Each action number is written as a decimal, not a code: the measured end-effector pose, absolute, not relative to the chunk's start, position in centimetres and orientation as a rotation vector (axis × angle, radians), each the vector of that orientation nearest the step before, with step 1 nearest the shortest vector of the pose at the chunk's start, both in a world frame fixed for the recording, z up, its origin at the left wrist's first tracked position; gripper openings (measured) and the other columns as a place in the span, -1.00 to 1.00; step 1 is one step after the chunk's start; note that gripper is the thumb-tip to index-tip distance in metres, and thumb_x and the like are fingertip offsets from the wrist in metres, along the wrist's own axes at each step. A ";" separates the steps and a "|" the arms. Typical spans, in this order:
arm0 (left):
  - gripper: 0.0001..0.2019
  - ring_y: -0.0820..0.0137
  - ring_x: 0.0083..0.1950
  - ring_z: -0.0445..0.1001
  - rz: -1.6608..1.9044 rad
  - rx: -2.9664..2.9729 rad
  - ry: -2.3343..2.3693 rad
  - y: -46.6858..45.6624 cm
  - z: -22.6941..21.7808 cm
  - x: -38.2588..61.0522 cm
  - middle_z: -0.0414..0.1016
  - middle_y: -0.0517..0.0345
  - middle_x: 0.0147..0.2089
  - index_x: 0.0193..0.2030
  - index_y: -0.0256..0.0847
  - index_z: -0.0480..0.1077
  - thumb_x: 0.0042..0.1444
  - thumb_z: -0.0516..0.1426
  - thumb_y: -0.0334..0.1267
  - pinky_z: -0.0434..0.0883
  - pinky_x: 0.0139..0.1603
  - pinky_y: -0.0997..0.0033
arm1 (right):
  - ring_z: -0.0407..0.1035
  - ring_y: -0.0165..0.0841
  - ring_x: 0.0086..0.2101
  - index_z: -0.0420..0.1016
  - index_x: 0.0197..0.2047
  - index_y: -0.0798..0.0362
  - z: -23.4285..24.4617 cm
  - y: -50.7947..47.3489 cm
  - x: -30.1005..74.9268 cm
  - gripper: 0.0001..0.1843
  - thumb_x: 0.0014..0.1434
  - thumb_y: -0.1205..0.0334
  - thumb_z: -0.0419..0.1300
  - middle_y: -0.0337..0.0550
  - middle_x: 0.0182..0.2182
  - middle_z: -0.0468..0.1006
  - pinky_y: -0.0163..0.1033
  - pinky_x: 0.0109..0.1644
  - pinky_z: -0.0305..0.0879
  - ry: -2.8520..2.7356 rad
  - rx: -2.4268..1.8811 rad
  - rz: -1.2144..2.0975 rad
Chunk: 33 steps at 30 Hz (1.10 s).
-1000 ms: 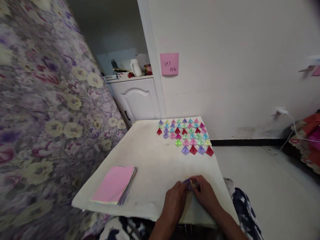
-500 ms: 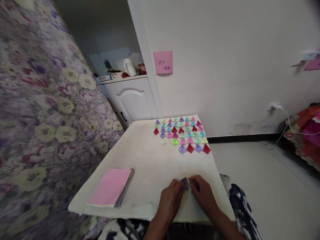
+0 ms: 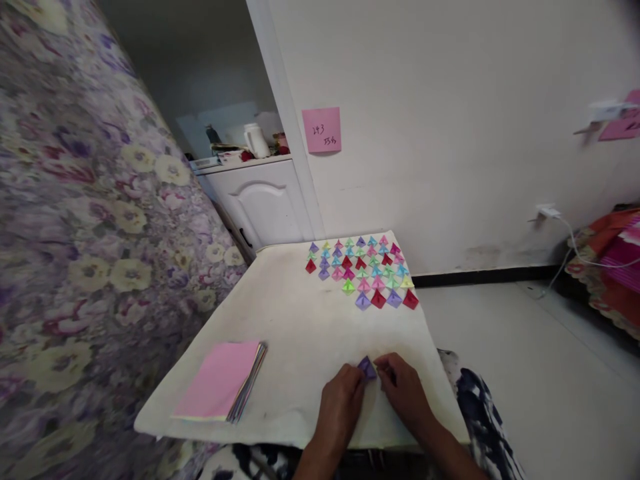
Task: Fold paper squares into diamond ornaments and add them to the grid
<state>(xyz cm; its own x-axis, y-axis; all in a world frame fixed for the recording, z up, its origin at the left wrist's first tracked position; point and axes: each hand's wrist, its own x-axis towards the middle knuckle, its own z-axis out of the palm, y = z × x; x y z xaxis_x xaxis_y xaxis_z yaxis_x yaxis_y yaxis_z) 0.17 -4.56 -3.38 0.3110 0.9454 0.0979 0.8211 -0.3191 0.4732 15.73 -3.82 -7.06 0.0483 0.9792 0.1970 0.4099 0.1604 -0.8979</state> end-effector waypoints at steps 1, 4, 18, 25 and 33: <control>-0.81 0.44 -0.30 0.39 0.477 2.278 1.587 -4.6 -3.3 0.2 0.40 0.19 -0.32 -0.31 -0.14 0.37 0.19 -0.06 -0.34 0.25 -0.31 0.53 | 0.39 -0.31 -0.41 0.43 -0.31 0.06 -7.0 -3.8 15.7 -0.83 0.04 0.32 0.03 -0.17 -0.43 0.51 -0.27 -0.31 0.28 -1.518 -1.398 0.777; -0.81 0.45 -0.32 0.40 0.352 2.381 1.592 -4.9 -2.8 0.3 0.39 0.20 -0.28 -0.17 -0.07 0.36 0.19 -0.04 -0.32 0.22 -0.37 0.54 | 0.39 -0.31 -0.41 0.44 -0.31 0.06 -6.9 -3.9 15.7 -0.82 0.03 0.34 0.03 -0.17 -0.43 0.51 -0.26 -0.30 0.27 -1.523 -1.396 0.775; -0.77 0.43 -0.35 0.39 0.569 2.273 1.864 0.6 -0.7 -1.8 0.42 0.16 -0.41 -0.39 -0.19 0.36 0.17 -0.09 -0.33 0.22 -0.32 0.50 | 0.38 -0.30 -0.41 0.39 -0.32 0.04 -7.9 -4.0 15.4 -0.84 0.06 0.33 0.00 -0.17 -0.44 0.49 -0.26 -0.31 0.27 -1.542 -1.367 0.797; -0.84 0.40 -0.30 0.42 0.509 2.242 2.022 9.7 -0.1 -2.8 0.46 0.14 -0.37 -0.37 -0.24 0.39 0.15 0.00 -0.34 0.27 -0.26 0.44 | 0.40 -0.30 -0.39 0.37 -0.35 0.01 -7.9 -3.9 15.2 -0.87 0.08 0.30 0.00 -0.16 -0.44 0.49 -0.28 -0.29 0.28 -1.529 -1.365 0.860; -0.68 0.28 -0.07 0.41 0.389 2.187 2.110 15.8 -0.9 -2.9 0.35 0.00 0.03 0.04 -0.24 0.28 0.16 0.07 -0.21 0.41 -0.11 0.13 | 0.38 -0.35 -0.51 0.38 -0.43 0.01 -10.3 -3.1 14.2 -0.86 0.04 0.21 0.02 -0.20 -0.54 0.49 -0.34 -0.40 0.26 -1.446 -1.394 0.814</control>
